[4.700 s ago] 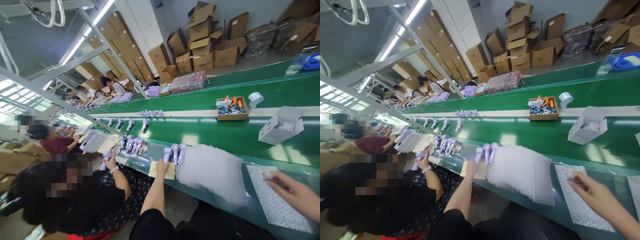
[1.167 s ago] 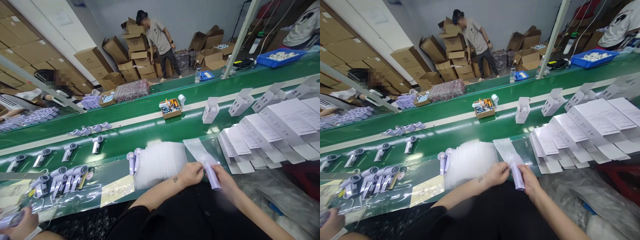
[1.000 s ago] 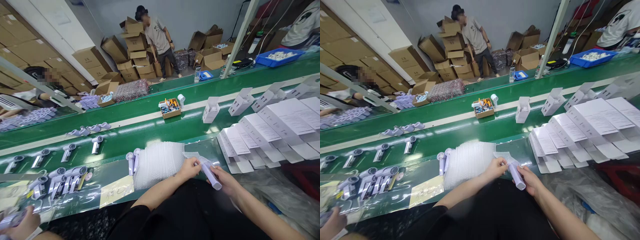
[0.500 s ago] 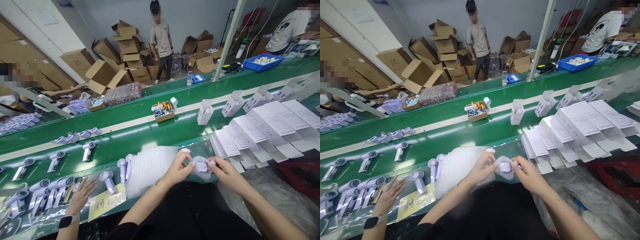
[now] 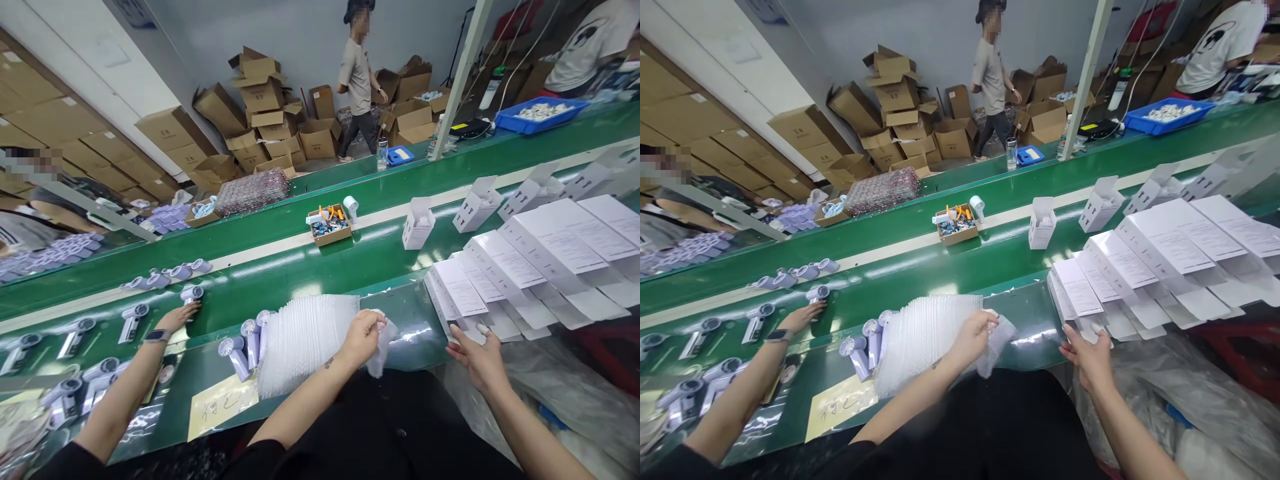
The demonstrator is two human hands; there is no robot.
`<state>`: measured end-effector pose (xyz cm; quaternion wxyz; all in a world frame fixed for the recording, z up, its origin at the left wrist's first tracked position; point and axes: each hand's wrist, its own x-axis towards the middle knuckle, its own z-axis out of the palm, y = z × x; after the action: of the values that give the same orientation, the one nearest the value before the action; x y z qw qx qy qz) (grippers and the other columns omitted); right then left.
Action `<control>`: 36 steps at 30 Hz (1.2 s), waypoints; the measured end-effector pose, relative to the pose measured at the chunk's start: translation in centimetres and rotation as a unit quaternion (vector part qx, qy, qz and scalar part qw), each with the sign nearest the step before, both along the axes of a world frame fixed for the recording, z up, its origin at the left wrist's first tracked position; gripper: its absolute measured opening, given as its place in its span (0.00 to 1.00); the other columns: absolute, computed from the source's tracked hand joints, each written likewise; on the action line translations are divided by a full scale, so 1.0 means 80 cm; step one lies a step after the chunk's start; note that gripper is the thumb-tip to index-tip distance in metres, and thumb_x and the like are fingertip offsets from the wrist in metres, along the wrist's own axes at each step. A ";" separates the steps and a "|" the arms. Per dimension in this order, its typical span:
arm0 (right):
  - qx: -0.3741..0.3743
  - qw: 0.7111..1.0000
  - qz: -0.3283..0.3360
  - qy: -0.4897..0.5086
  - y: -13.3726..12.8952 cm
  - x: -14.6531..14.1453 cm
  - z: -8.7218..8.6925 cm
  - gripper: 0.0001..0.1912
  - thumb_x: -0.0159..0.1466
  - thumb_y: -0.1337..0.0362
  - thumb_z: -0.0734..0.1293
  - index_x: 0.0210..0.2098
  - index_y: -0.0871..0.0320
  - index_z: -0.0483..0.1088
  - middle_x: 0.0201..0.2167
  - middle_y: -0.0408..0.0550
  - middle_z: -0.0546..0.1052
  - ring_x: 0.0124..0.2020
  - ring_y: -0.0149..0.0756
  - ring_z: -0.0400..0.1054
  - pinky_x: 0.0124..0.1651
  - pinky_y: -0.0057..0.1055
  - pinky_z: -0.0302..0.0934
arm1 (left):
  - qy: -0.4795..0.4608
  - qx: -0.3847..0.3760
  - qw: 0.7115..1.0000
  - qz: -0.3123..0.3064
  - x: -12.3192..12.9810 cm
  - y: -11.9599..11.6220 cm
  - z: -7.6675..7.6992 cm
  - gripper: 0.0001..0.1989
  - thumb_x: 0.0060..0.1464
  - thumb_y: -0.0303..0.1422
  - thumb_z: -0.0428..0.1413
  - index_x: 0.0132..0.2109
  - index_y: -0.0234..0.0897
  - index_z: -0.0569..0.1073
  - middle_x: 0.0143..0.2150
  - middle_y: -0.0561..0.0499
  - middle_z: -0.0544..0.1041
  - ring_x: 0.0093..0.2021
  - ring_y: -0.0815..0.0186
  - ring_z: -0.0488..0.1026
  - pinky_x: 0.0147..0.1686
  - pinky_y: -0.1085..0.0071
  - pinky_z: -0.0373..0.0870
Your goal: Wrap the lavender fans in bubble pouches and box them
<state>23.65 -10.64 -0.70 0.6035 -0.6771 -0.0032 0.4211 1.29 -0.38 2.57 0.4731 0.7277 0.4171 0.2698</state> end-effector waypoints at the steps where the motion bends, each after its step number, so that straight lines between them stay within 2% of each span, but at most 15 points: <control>1: -0.006 1.000 -0.016 0.010 0.001 0.005 -0.015 0.45 0.37 0.61 0.78 0.47 0.48 0.51 0.28 0.35 0.70 0.23 0.32 0.70 0.28 0.34 0.71 | -0.022 -0.027 0.999 0.012 -0.001 0.005 -0.001 0.10 0.52 0.25 0.48 0.35 0.38 0.74 0.41 0.49 0.75 0.46 0.62 0.69 0.49 0.65 0.63; 3: 0.003 0.998 -0.050 0.032 0.010 0.006 -0.041 0.42 0.37 0.61 0.78 0.45 0.49 0.52 0.29 0.36 0.70 0.26 0.32 0.71 0.30 0.35 0.72 | -0.069 -0.107 0.991 0.037 -0.005 0.015 0.001 0.06 0.54 0.30 0.50 0.35 0.38 0.71 0.41 0.49 0.75 0.44 0.63 0.69 0.47 0.66 0.64; 5: 0.021 0.994 -0.097 0.036 0.022 -0.001 -0.057 0.35 0.39 0.59 0.77 0.40 0.51 0.54 0.30 0.38 0.69 0.29 0.32 0.71 0.34 0.35 0.72 | -0.125 -0.201 0.970 0.052 -0.014 0.025 0.009 0.07 0.53 0.36 0.52 0.34 0.38 0.69 0.40 0.49 0.75 0.38 0.65 0.70 0.40 0.69 0.66; 8: 0.033 0.986 -0.162 0.012 0.028 -0.018 -0.063 0.30 0.41 0.56 0.75 0.36 0.52 0.56 0.32 0.37 0.67 0.34 0.30 0.69 0.38 0.34 0.70 | -0.214 -0.345 0.912 0.064 -0.035 0.039 0.026 0.13 0.50 0.42 0.56 0.36 0.39 0.64 0.41 0.51 0.74 0.33 0.68 0.70 0.30 0.73 0.67; 11: 0.056 0.984 -0.161 -0.057 0.014 -0.037 -0.057 0.26 0.43 0.52 0.74 0.36 0.54 0.61 0.33 0.39 0.67 0.36 0.32 0.67 0.41 0.37 0.69 | -0.292 -0.433 0.851 0.061 -0.064 0.050 0.041 0.17 0.47 0.41 0.60 0.37 0.41 0.61 0.45 0.52 0.73 0.34 0.65 0.72 0.29 0.69 0.69; 14: 0.055 0.968 -0.056 -0.238 0.000 -0.053 -0.046 0.23 0.49 0.49 0.71 0.36 0.57 0.67 0.32 0.44 0.69 0.36 0.36 0.66 0.43 0.41 0.66 | -0.364 -0.445 0.818 0.032 -0.093 0.062 0.053 0.16 0.48 0.41 0.60 0.37 0.41 0.61 0.44 0.50 0.74 0.37 0.62 0.73 0.34 0.61 0.71; 17: 0.041 0.895 0.099 -0.432 0.010 -0.058 -0.031 0.20 0.50 0.49 0.70 0.35 0.55 0.68 0.32 0.47 0.70 0.36 0.41 0.65 0.46 0.43 0.62 | -0.416 -0.438 0.796 0.023 -0.107 0.074 0.067 0.14 0.49 0.39 0.60 0.36 0.39 0.64 0.35 0.53 0.74 0.34 0.65 0.73 0.37 0.60 0.72; 20: 0.093 0.818 0.257 -0.507 0.047 -0.055 -0.021 0.15 0.51 0.51 0.70 0.32 0.53 0.69 0.32 0.48 0.69 0.40 0.45 0.64 0.50 0.44 0.60 | -0.432 -0.445 0.784 0.035 -0.095 0.085 0.081 0.11 0.50 0.38 0.59 0.35 0.37 0.67 0.31 0.52 0.73 0.31 0.65 0.72 0.37 0.62 0.71; 22: 0.138 0.786 0.327 -0.506 0.077 -0.051 -0.020 0.14 0.51 0.52 0.71 0.32 0.53 0.71 0.33 0.49 0.69 0.42 0.46 0.64 0.51 0.45 0.58 | -0.411 -0.457 0.787 0.041 -0.074 0.092 0.087 0.12 0.52 0.41 0.56 0.36 0.36 0.69 0.34 0.48 0.74 0.34 0.63 0.72 0.36 0.62 0.71; 23: 0.155 0.782 0.340 -0.499 0.091 -0.049 -0.022 0.14 0.50 0.53 0.71 0.33 0.53 0.71 0.34 0.49 0.69 0.43 0.46 0.63 0.52 0.45 0.58 | -0.401 -0.461 0.791 0.044 -0.062 0.095 0.088 0.14 0.53 0.42 0.55 0.38 0.35 0.70 0.36 0.46 0.75 0.36 0.61 0.73 0.36 0.62 0.71; 28: 0.203 0.822 0.331 -0.416 0.142 -0.041 -0.034 0.30 0.44 0.56 0.74 0.45 0.59 0.67 0.43 0.50 0.66 0.45 0.44 0.65 0.52 0.46 0.59 | -0.411 -0.417 0.806 0.093 -0.015 0.113 0.074 0.18 0.54 0.46 0.52 0.41 0.34 0.69 0.42 0.43 0.74 0.43 0.60 0.72 0.38 0.65 0.70; 30: 0.210 0.808 0.365 -0.413 0.153 -0.039 -0.035 0.31 0.47 0.56 0.73 0.48 0.59 0.67 0.49 0.55 0.64 0.50 0.47 0.63 0.56 0.46 0.56 | -0.393 -0.366 0.834 0.129 -0.008 0.116 0.066 0.22 0.51 0.48 0.53 0.45 0.36 0.68 0.43 0.44 0.74 0.42 0.61 0.72 0.38 0.66 0.70; 33: 0.236 0.754 0.439 -0.429 0.164 -0.040 -0.034 0.30 0.52 0.58 0.70 0.53 0.56 0.65 0.58 0.56 0.59 0.61 0.49 0.53 0.62 0.46 0.47 | -0.290 -0.259 0.908 0.158 -0.006 0.120 0.059 0.29 0.43 0.45 0.61 0.50 0.39 0.63 0.44 0.47 0.73 0.36 0.65 0.72 0.35 0.69 0.69; 35: 0.253 0.725 0.470 -0.435 0.168 -0.043 -0.032 0.29 0.55 0.58 0.68 0.56 0.54 0.64 0.59 0.55 0.60 0.61 0.48 0.52 0.62 0.46 0.47 | -0.222 -0.166 0.944 0.180 -0.005 0.126 0.060 0.33 0.36 0.39 0.66 0.49 0.38 0.62 0.42 0.48 0.73 0.37 0.66 0.72 0.36 0.71 0.68; 36: 0.258 0.717 0.478 -0.437 0.170 -0.046 -0.032 0.28 0.55 0.59 0.67 0.56 0.54 0.64 0.58 0.55 0.61 0.60 0.48 0.54 0.61 0.46 0.49 | -0.202 -0.129 0.951 0.196 -0.004 0.131 0.061 0.33 0.34 0.37 0.67 0.47 0.37 0.63 0.41 0.48 0.73 0.38 0.66 0.72 0.37 0.71 0.68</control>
<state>20.01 2.94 -3.23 0.4051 -0.5122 -0.6983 0.2931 0.97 10.12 7.46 0.5751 0.4944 0.4789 0.4421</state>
